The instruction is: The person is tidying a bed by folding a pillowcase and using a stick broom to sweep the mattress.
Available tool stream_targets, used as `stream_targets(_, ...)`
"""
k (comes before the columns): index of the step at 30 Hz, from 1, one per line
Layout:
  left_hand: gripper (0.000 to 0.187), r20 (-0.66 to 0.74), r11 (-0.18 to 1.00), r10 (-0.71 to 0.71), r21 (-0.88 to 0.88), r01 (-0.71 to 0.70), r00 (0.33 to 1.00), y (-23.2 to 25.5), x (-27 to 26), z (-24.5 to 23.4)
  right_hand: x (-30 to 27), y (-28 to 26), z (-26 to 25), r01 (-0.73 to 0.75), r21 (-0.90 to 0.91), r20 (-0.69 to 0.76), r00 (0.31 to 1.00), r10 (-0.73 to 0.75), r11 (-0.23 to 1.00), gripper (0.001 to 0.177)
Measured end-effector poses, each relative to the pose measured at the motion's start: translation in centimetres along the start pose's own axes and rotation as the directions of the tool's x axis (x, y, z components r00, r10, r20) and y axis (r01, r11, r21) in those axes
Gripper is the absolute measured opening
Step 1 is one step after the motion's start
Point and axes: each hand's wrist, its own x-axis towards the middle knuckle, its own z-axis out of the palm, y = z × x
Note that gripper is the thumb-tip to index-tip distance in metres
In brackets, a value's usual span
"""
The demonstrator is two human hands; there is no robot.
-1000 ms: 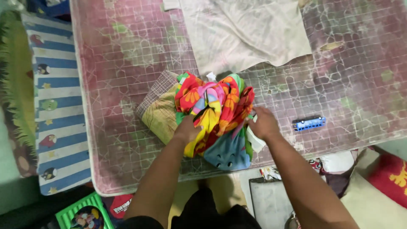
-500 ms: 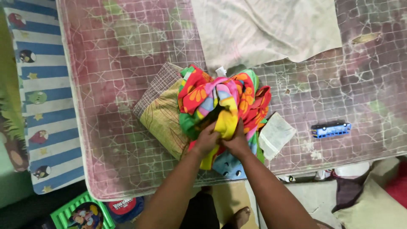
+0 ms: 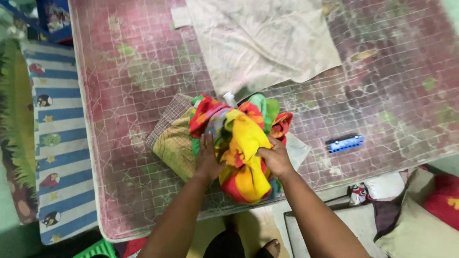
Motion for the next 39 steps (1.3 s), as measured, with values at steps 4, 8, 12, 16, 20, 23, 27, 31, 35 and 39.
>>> stream_targets(4,0.109,-0.127,0.925,0.369,0.148,-0.350,0.921,4.5,0.2,-0.1,-4.3,-4.3,-0.6,0.105,0.043,0.180,0.977,-0.111,0.994,0.042)
stream_targets(8,0.046,-0.087,0.897,0.332,-0.280,-0.343,0.939,5.3,1.7,4.5,-8.6,-9.4,-1.6,0.197,0.245,0.108,0.968,-0.228,0.949,0.045)
stream_targets(12,0.036,-0.026,0.398,0.300,-0.905,-0.149,0.954,15.3,0.4,3.5,-13.5,-13.4,-5.4,0.358,0.286,-0.063,0.933,-0.355,0.889,0.049)
stream_targets(16,0.034,-0.067,0.467,0.352,-0.852,-0.237,0.934,24.3,-2.9,2.8,-19.5,-15.6,-10.2,0.438,0.167,-0.081,0.899,-0.430,0.883,0.059)
stream_targets(20,0.036,-0.002,0.363,0.494,-0.908,-0.208,0.869,32.6,-6.2,6.0,-24.9,-16.6,-14.9,0.448,-0.371,0.055,0.885,-0.462,0.814,0.059)
stream_targets(23,0.039,0.037,0.291,0.590,-0.942,-0.169,0.807,39.5,-10.4,7.7,-29.7,-18.4,-17.6,0.434,-0.407,-0.161,0.832,-0.531,0.803,0.051)
stream_targets(27,0.043,0.090,0.209,0.701,-0.974,-0.084,0.707,47.4,-15.1,10.6,-35.0,-19.1,-23.4,0.743,-0.282,-0.219,0.566,-0.795,0.607,0.053)
stream_targets(31,0.044,0.261,0.245,0.726,-0.963,0.114,0.637,52.3,-20.6,14.6,-41.3,-19.4,-27.1,0.841,-0.181,-0.404,0.409,-0.818,0.510,0.065)
stream_targets(35,0.070,0.255,0.245,0.843,-0.966,0.084,0.473,55.0,-25.6,19.8,-47.3,-19.2,-30.0,0.884,0.100,-0.657,0.403,-0.637,0.456,0.063)
stream_targets(39,0.078,0.258,0.274,0.901,-0.962,0.003,0.348,57.3,-29.7,24.2,-52.3,-17.1,-33.1,0.939,-0.077,-0.630,0.215,-0.746,0.336,0.053)
